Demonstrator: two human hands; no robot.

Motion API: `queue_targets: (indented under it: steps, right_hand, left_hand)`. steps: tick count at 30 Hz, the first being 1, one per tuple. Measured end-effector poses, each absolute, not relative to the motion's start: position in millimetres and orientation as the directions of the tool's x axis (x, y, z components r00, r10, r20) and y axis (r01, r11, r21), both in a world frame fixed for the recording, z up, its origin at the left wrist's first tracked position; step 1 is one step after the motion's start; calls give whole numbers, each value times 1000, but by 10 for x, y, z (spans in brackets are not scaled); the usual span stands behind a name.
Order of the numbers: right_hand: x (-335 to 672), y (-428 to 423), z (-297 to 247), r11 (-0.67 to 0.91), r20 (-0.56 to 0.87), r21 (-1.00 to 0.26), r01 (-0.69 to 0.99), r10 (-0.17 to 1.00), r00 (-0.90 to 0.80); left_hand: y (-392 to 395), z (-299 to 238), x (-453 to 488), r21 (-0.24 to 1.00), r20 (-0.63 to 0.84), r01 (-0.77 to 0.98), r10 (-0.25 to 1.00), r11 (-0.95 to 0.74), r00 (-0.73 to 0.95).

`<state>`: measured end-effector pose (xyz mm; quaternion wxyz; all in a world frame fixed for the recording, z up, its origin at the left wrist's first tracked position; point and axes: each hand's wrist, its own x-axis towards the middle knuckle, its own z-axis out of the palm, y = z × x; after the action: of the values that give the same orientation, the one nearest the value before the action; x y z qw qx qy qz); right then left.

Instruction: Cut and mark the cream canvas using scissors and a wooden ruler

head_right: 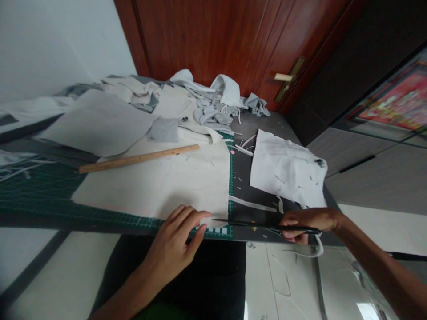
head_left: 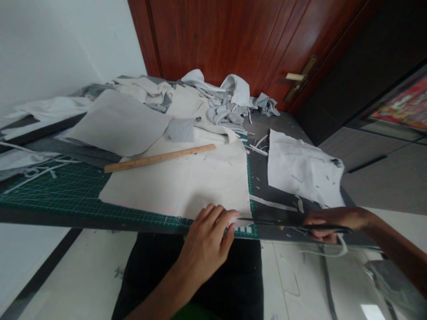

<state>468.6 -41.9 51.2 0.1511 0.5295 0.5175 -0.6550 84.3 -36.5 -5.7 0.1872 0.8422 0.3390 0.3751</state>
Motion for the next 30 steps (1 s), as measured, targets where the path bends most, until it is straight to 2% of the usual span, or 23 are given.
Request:
queue_targets:
  steps: [3,6,9,14,21,30]
  right_hand:
    - [4704,-385,475,-434,-848,-525,732,335,-410]
    - [4745,-389,449,-454,-843,-534,713,353,-407]
    - [4738,-404,453,-481,-846,-529,699,360,-393]
    - [4692,-391,434,-540,-852,-523,659,348,-392]
    - [4736,-360,360,-513,-836,-546,663,383,-393]
    - [4679,-282,473,-462,-835,-547,698,361,-415]
  left_hand:
    - [-261,-68,879,470,509,473,667,-745,545]
    - [-321,-174,989,431,533,442,617,-787,579]
    - [-413,-306,1100,411,554,445,605,-796,572]
    - [-440,-425,1171,384,634,507,619,-772,464]
    - [-419,-460,1147,340,700,502,570,-796,430]
    - [-448,-491,1142,340,723,479,550,-809,417]
